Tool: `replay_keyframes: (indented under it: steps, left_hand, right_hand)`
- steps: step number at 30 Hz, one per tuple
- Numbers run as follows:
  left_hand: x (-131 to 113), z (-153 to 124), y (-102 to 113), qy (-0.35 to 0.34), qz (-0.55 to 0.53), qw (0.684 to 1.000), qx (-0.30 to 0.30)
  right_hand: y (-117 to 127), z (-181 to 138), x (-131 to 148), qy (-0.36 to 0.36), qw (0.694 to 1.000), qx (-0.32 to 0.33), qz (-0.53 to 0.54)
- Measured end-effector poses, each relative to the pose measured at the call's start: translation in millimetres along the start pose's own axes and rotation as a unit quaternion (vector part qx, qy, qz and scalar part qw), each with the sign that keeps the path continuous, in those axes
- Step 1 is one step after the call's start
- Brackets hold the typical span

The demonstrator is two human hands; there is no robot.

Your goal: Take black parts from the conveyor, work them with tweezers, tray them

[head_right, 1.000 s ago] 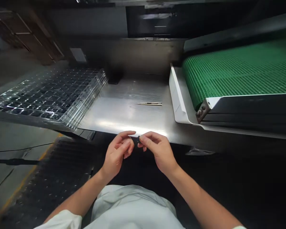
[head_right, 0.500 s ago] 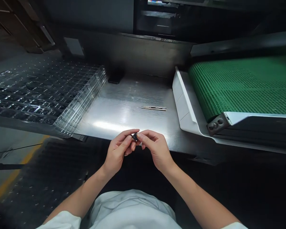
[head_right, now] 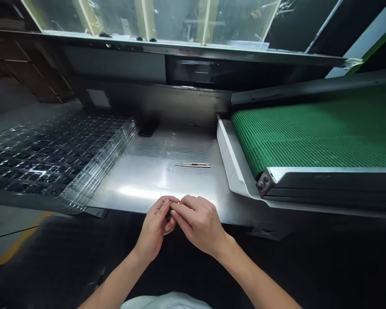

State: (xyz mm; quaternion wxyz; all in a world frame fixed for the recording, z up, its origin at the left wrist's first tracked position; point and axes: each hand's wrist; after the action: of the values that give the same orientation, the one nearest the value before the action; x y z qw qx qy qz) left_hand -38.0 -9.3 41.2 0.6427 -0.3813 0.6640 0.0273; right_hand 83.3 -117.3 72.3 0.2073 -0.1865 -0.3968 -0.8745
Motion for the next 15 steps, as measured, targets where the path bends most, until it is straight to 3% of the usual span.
replay_keyframes:
  steps: [2,5,8,12,15]
  left_hand:
    - [4,-3,5,-0.005,-0.011,1.000,-0.013]
    - [13,-18,22,0.013,-0.031,0.997,-0.068]
    - [31,-48,45,0.057,-0.048,0.989,-0.125]
    - [66,-96,80,0.099,-0.046,0.979,-0.175]
    - [92,-115,114,0.091,-0.057,0.955,-0.278]
  right_hand:
    - [7,4,-8,0.022,0.999,0.019,-0.023]
    - [17,22,-37,0.020,0.999,-0.011,-0.048]
    - [18,45,-88,0.000,0.989,-0.011,-0.145]
    - [6,61,-155,-0.019,0.959,0.062,-0.276]
    - [6,58,-172,-0.020,0.966,0.057,-0.253]
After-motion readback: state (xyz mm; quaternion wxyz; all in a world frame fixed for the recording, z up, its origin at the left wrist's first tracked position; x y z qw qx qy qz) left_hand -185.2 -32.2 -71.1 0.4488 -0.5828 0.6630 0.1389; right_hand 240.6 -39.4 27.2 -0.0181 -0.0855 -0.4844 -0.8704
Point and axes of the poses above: each hand's wrist, its own z-axis towards the middle knuckle, its own y-axis out of the back of the hand, x = y × z, and after that the axes turned 7 degrees about z, right-handed
